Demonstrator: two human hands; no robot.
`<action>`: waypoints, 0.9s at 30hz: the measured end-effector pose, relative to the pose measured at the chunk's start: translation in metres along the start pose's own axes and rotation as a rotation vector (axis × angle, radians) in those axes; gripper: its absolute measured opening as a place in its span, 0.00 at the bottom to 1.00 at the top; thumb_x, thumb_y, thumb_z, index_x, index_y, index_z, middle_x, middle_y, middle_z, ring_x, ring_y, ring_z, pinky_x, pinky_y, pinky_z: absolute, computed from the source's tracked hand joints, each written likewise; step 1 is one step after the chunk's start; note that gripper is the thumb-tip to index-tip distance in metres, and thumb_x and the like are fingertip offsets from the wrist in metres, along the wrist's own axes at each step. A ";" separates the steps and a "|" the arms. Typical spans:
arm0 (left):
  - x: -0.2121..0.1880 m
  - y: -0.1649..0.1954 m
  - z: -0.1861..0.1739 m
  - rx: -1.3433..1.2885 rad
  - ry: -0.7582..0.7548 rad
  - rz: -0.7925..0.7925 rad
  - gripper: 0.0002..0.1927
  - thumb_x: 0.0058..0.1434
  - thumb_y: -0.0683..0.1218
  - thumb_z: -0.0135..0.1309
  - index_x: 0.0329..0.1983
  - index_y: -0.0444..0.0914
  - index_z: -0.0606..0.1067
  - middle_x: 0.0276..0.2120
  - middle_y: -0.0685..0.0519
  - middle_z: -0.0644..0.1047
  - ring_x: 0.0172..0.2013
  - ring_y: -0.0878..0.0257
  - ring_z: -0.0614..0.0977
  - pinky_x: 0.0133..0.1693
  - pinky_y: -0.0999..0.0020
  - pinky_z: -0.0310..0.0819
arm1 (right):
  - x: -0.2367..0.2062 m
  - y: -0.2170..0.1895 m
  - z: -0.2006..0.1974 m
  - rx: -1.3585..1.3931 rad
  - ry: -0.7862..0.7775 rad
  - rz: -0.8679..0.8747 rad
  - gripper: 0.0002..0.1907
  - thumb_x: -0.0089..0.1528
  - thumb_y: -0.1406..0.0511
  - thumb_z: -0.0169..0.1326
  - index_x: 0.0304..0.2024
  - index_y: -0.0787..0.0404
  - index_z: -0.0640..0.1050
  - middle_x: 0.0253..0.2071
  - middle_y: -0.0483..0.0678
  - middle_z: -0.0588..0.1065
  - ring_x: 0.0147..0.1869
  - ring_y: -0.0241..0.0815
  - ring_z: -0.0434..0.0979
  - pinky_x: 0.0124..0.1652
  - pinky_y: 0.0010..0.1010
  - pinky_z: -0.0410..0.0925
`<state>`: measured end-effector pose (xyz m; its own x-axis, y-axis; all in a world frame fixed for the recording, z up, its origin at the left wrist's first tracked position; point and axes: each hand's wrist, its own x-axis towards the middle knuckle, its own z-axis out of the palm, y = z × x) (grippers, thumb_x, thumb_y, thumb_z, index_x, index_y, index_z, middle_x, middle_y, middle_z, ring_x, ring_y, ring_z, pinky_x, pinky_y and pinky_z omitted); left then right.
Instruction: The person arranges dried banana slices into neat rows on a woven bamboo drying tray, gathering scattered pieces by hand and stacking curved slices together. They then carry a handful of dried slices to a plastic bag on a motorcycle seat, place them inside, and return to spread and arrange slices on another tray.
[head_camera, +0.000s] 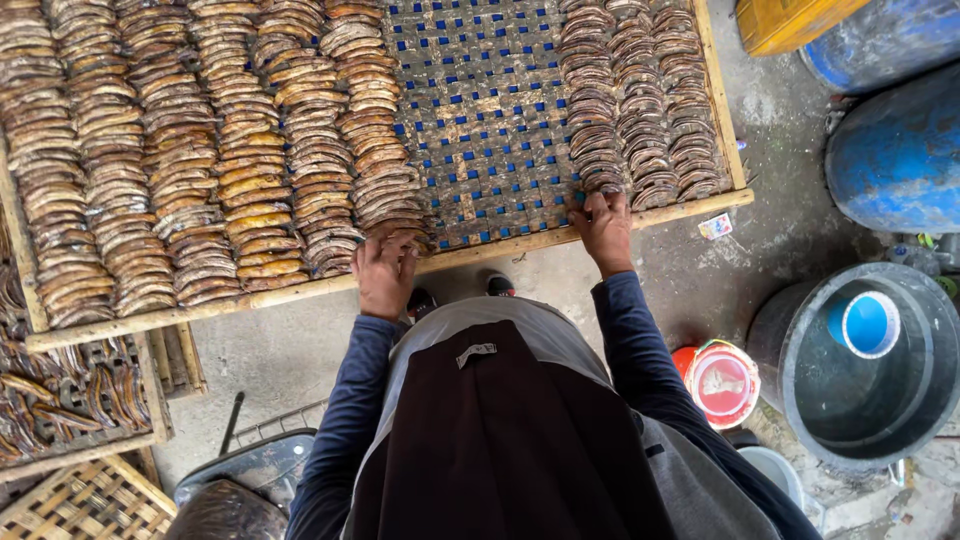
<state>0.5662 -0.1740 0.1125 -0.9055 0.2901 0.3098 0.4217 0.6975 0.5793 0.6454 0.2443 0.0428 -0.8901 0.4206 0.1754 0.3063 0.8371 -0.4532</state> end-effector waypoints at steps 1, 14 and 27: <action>-0.004 0.007 0.005 -0.007 0.007 0.010 0.16 0.63 0.49 0.62 0.54 0.47 0.80 0.58 0.51 0.75 0.57 0.47 0.73 0.61 0.48 0.61 | 0.002 0.011 0.001 -0.012 0.030 -0.064 0.18 0.57 0.58 0.67 0.41 0.59 0.76 0.49 0.62 0.73 0.53 0.64 0.72 0.52 0.56 0.67; -0.025 0.028 0.017 0.076 0.008 -0.152 0.14 0.63 0.51 0.59 0.51 0.48 0.79 0.54 0.53 0.76 0.53 0.49 0.75 0.60 0.48 0.62 | 0.040 0.027 -0.021 -0.002 -0.032 -0.179 0.09 0.60 0.69 0.54 0.43 0.60 0.72 0.36 0.59 0.78 0.40 0.62 0.80 0.41 0.51 0.73; -0.035 0.033 0.021 0.102 0.045 -0.213 0.12 0.64 0.49 0.58 0.50 0.47 0.79 0.52 0.53 0.76 0.52 0.49 0.75 0.60 0.49 0.63 | 0.033 -0.163 0.043 0.786 -0.784 -0.417 0.08 0.67 0.71 0.56 0.48 0.59 0.73 0.44 0.49 0.77 0.47 0.39 0.80 0.45 0.32 0.74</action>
<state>0.6112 -0.1475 0.1053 -0.9694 0.1011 0.2238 0.2123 0.8033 0.5564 0.5510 0.1068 0.0845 -0.9198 -0.3918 -0.0229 -0.1037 0.2988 -0.9487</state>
